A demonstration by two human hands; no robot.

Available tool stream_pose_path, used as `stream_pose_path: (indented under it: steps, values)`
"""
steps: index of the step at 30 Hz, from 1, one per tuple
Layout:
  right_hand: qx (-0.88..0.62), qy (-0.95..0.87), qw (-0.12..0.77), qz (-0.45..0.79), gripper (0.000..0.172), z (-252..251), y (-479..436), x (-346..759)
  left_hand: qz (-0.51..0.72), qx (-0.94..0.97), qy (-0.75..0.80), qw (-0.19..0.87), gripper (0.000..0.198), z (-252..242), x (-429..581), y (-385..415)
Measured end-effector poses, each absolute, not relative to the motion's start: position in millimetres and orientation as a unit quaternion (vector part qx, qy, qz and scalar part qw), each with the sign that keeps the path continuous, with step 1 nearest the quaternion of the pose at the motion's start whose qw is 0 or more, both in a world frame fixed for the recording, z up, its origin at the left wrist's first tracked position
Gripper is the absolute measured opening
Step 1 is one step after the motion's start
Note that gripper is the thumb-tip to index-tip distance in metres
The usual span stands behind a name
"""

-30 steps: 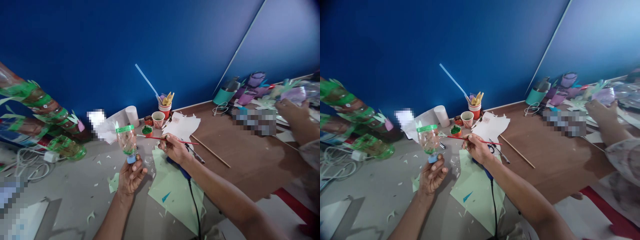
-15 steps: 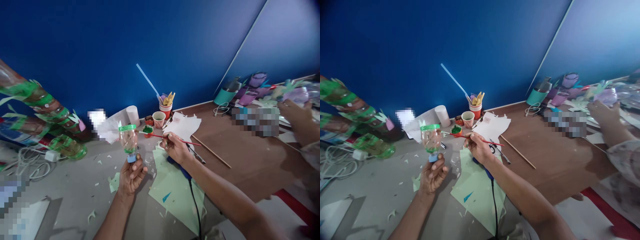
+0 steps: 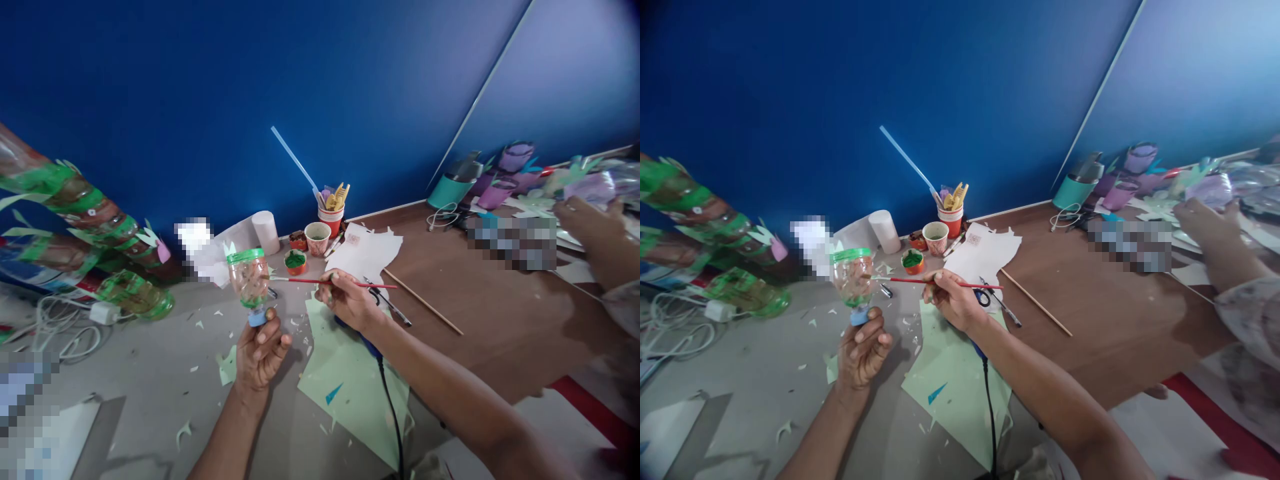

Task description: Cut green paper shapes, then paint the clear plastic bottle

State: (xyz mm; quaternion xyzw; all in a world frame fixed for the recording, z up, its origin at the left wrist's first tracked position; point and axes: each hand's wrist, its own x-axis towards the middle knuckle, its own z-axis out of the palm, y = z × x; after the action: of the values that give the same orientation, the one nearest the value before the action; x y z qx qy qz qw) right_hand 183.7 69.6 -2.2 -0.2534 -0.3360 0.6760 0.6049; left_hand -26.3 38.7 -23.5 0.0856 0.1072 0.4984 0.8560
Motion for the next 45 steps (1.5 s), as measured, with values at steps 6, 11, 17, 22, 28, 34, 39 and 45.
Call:
stream_pose_path:
  steps: [6,11,17,22,28,34,39,45]
  values:
    - [-0.238,-0.327,0.628,0.665,0.020,0.5,71.6,186.5,0.497,0.093,0.109,0.856,0.020,-23.5,-26.2,38.4]
    - [-0.263,-0.335,0.622,0.657,0.021,-3.4,71.5,184.0,0.497,0.090,0.127,0.854,0.020,-23.0,-27.2,38.9]
    - [-0.263,-0.354,0.623,0.647,0.022,-2.8,73.0,187.1,0.503,0.089,0.135,0.849,0.024,-22.5,-27.4,39.3]
    - [-0.249,-0.347,0.623,0.655,0.019,-2.4,72.6,186.4,0.494,0.100,0.121,0.855,0.022,-24.4,-27.4,39.4]
    - [-0.234,-0.344,0.629,0.656,0.019,3.3,70.9,187.3,0.489,0.110,0.121,0.857,0.020,-24.1,-26.7,38.9]
    - [-0.243,-0.350,0.628,0.651,0.022,8.7,68.6,188.2,0.476,0.123,0.129,0.861,0.022,-21.6,-25.0,38.6]
    - [-0.245,-0.373,0.616,0.648,0.024,7.7,66.8,188.7,0.486,0.122,0.132,0.855,0.025,-21.2,-24.6,38.8]
    - [-0.242,-0.367,0.615,0.654,0.025,9.4,66.3,187.0,0.477,0.144,0.142,0.855,0.023,-21.1,-22.5,39.3]
